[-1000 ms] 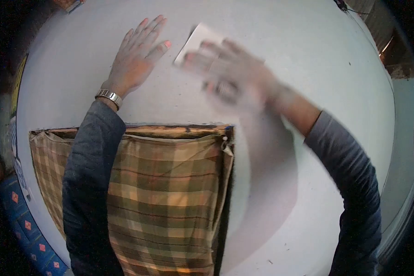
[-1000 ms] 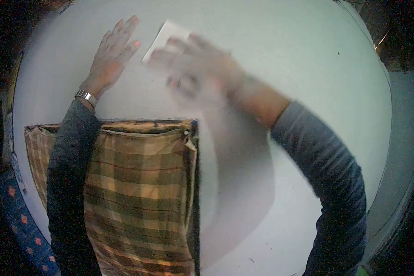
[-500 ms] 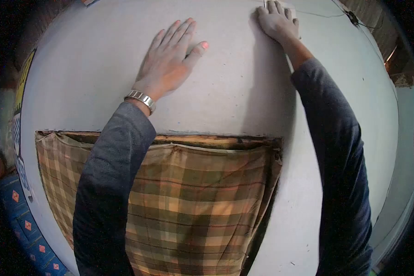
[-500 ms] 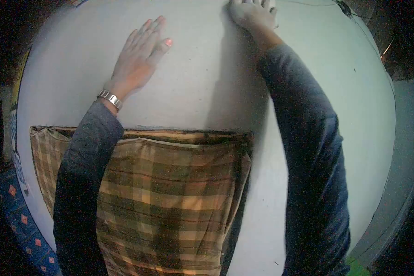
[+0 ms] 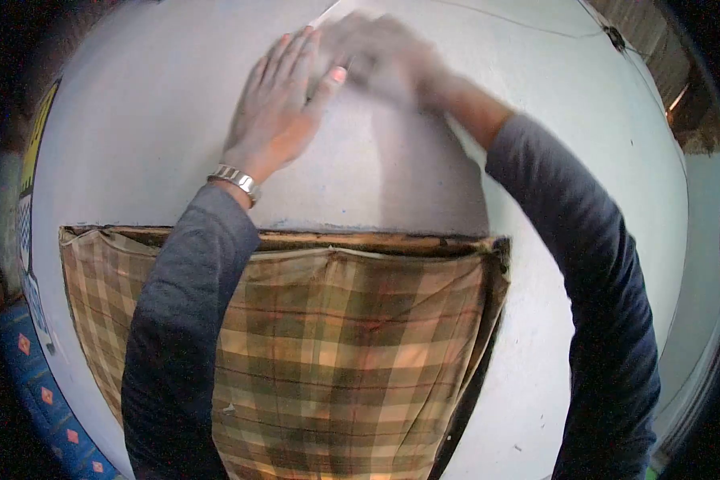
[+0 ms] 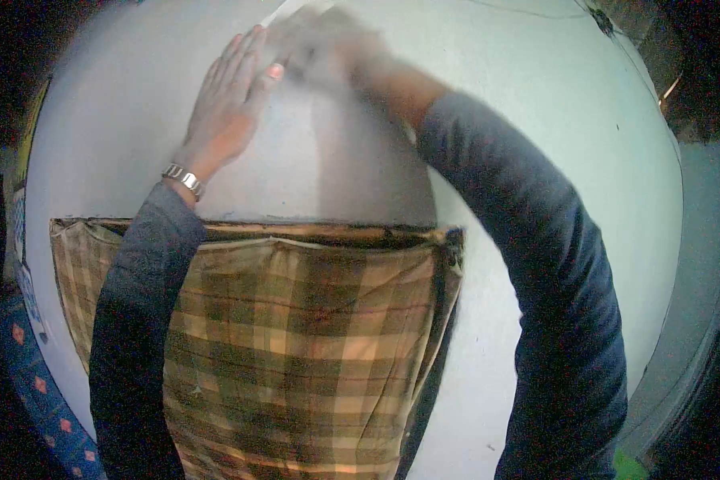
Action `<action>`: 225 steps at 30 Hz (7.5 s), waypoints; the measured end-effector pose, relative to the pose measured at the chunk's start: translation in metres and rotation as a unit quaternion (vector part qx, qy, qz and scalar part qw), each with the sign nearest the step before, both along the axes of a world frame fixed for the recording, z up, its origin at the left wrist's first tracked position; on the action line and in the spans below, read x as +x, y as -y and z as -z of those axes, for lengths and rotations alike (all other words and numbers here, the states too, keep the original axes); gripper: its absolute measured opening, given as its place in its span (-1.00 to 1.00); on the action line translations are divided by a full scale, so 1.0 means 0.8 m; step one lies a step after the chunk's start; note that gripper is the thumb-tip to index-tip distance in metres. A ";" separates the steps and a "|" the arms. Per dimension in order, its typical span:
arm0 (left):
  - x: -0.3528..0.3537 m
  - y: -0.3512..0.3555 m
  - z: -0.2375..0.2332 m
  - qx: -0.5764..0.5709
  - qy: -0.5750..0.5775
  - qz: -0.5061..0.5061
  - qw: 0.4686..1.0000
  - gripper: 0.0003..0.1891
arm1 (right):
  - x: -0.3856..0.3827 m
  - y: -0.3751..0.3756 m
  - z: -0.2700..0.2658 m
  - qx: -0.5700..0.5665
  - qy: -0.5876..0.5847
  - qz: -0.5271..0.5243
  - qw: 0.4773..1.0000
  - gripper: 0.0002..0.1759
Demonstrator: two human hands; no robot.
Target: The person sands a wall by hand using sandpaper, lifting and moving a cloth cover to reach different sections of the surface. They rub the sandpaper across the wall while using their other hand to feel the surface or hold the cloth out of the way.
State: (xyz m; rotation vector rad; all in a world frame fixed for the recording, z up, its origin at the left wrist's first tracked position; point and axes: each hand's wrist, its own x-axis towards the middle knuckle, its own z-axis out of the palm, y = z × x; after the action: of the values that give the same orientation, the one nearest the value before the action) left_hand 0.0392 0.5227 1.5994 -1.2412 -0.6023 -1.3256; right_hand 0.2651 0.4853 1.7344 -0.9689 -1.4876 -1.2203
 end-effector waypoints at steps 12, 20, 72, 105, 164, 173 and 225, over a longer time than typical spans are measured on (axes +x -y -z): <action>-0.013 0.012 0.060 -0.013 -0.030 -0.119 0.992 -0.28 | 0.052 -0.011 0.152 0.170 0.254 -0.012 0.952 -0.39; 0.041 0.021 0.089 -0.016 -0.083 -0.051 0.995 -0.26 | 0.129 -0.010 0.173 0.157 0.050 0.032 0.986 -0.45; 0.458 0.021 0.028 -0.028 -0.304 -0.081 0.949 -0.17 | 0.624 -0.002 0.072 0.088 0.113 0.085 0.986 -0.34; 0.527 0.024 -0.002 -0.023 -0.336 -0.111 0.935 -0.27 | 0.739 -0.026 0.212 0.126 -0.121 0.131 0.976 -0.39; 0.611 0.033 0.151 -0.036 -0.456 -0.037 0.888 -0.25 | 0.743 0.016 0.533 -0.007 -0.275 0.026 0.961 -0.39; 0.617 0.038 0.151 -0.047 -0.468 -0.045 0.881 -0.29 | 0.749 -0.016 0.589 0.025 -0.163 0.037 0.986 -0.33; 0.615 0.059 0.300 -0.182 -0.610 -0.028 0.770 -0.15 | 0.575 0.042 0.808 -0.093 -0.179 0.119 0.972 -0.34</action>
State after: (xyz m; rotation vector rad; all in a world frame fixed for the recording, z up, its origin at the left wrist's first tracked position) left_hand 0.5311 0.4757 1.3593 -2.0425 0.0846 -0.1193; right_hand 0.7255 0.4520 1.0877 -1.4472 -1.2366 -1.0122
